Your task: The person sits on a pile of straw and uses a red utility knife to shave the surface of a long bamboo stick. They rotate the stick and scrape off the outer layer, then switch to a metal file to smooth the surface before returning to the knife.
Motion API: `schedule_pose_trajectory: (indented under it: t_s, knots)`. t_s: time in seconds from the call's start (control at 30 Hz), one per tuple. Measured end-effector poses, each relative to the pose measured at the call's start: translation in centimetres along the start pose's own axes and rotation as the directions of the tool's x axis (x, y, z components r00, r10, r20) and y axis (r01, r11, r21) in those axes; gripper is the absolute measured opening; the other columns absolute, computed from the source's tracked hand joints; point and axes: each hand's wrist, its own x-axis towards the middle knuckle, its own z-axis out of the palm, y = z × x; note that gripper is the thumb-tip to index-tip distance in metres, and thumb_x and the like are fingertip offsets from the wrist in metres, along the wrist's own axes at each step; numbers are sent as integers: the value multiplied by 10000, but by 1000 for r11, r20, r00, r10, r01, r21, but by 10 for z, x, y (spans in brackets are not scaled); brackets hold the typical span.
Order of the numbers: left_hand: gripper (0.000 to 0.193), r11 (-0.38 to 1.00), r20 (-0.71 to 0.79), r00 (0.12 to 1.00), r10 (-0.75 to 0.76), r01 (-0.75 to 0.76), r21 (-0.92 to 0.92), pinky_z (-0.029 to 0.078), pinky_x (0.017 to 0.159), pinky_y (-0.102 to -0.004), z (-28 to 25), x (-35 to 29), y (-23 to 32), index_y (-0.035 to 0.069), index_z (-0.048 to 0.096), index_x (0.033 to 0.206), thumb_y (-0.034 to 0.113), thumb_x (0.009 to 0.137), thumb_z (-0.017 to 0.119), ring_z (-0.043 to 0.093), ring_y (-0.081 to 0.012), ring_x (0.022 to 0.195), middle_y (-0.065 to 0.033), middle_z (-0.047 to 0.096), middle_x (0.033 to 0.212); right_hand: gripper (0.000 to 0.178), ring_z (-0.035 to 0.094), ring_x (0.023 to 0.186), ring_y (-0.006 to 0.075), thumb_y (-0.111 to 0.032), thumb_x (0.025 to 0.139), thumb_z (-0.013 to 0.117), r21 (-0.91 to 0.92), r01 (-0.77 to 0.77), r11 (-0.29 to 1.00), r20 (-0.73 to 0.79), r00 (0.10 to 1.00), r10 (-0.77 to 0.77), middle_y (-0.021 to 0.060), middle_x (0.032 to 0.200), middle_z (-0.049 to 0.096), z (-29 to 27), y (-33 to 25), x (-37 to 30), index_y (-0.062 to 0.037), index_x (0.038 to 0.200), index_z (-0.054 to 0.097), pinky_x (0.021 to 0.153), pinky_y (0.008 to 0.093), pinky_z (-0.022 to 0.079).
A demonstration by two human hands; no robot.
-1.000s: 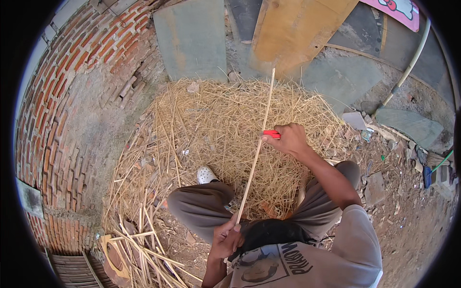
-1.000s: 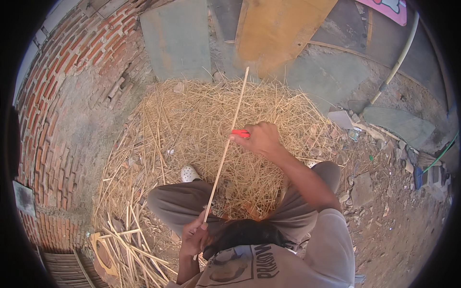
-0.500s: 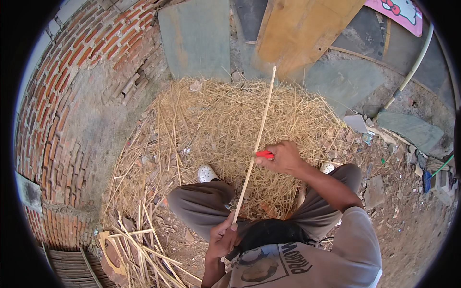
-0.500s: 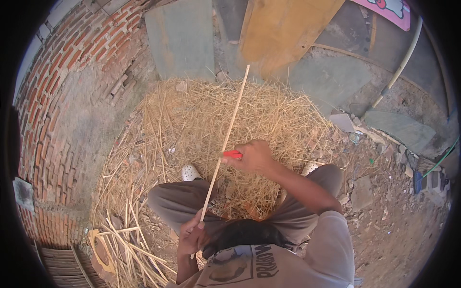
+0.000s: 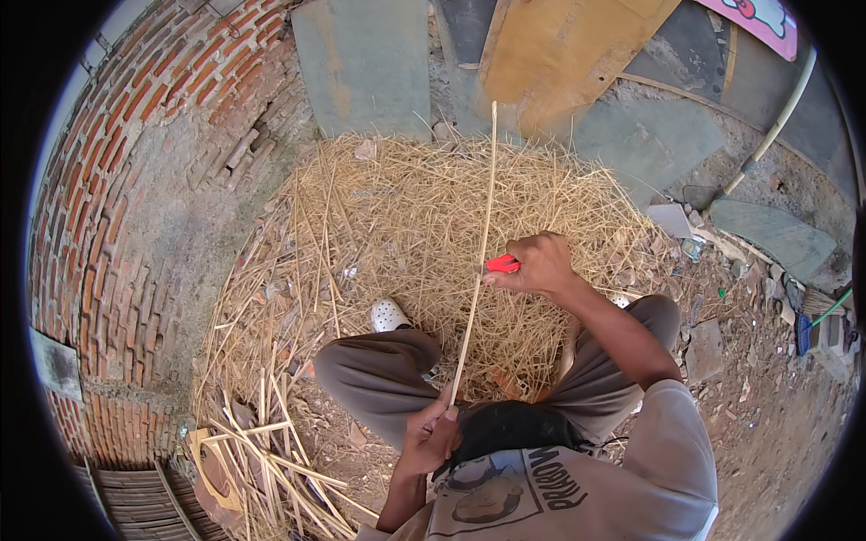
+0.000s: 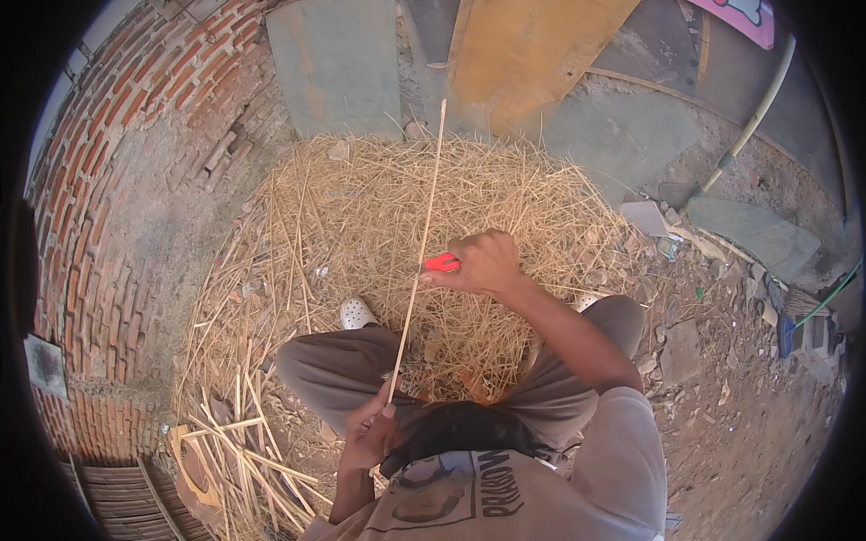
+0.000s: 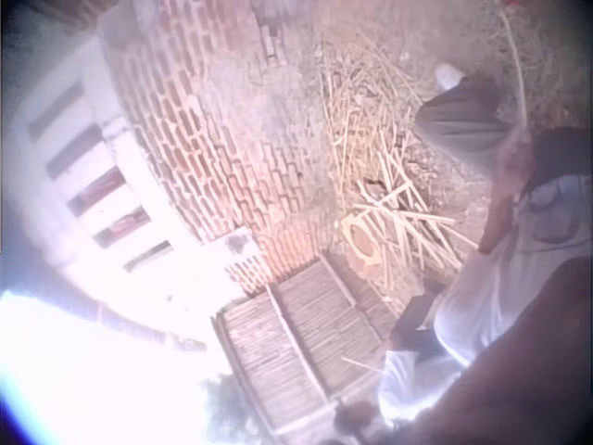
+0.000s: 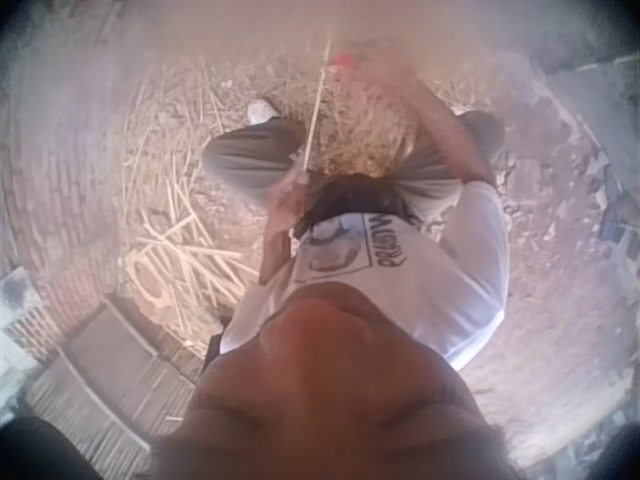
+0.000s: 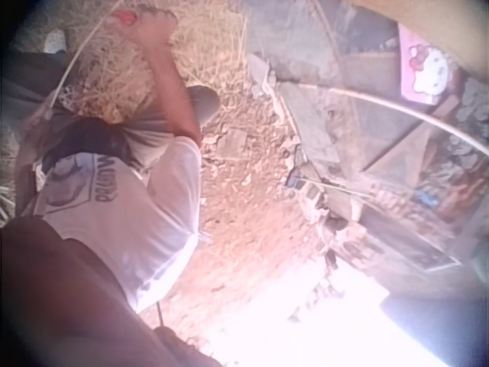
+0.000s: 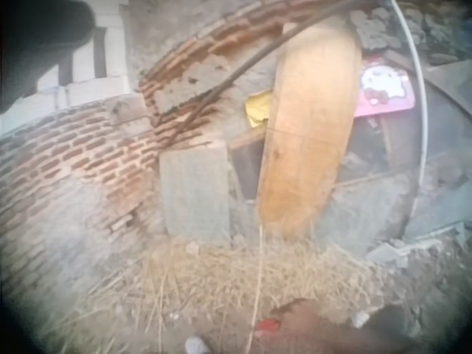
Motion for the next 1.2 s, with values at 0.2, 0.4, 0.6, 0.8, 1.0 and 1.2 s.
schedule_pose_trajectory:
  t_s: [0.2,0.4,0.6,0.8,1.0,1.2]
  knots:
    - [451,948,-34,996,88,-74,309,263,462,-173,1,-7,-3,37,391,1455,57,1007,440,346,19,507,86,418,607,692,521,380,219,-793,707,589,-37,-113,993,9,993,114,34,419,479,-3,13,6,-129,515,558,404,360,410]
    - [441,939,-70,992,100,-71,338,252,484,-165,3,-24,-11,13,439,1421,21,980,465,336,26,551,98,430,628,691,517,399,261,-773,725,586,-79,-178,981,1,984,179,67,439,498,-4,32,5,-110,535,557,423,388,408]
    - [433,844,-72,992,101,-47,533,310,483,-178,2,-45,-3,17,462,1402,39,970,494,403,3,558,69,462,613,674,531,413,266,-747,747,590,-126,-212,969,-86,976,202,81,448,500,-8,47,9,-102,554,565,433,395,415]
    - [439,792,-59,996,66,-17,611,367,493,-206,-7,-63,-10,5,482,1377,31,941,522,458,-27,557,-15,509,602,659,552,406,243,-748,750,588,-148,-315,937,-98,948,303,75,458,539,-16,62,13,-113,575,617,416,373,426]
    - [434,732,-3,993,122,-88,676,393,517,-209,-4,-80,-15,1,488,1369,47,938,523,489,-29,562,-29,554,618,656,541,401,248,-737,770,578,-192,-364,911,-152,929,339,74,445,526,-20,78,14,-113,571,615,407,372,417]
    - [457,651,-22,999,26,0,759,397,499,-212,-4,-95,-8,25,477,1389,105,941,521,475,-28,532,9,545,598,648,533,394,248,-731,768,583,-216,-386,897,-270,906,326,69,444,523,-22,96,16,-114,570,610,402,373,412]
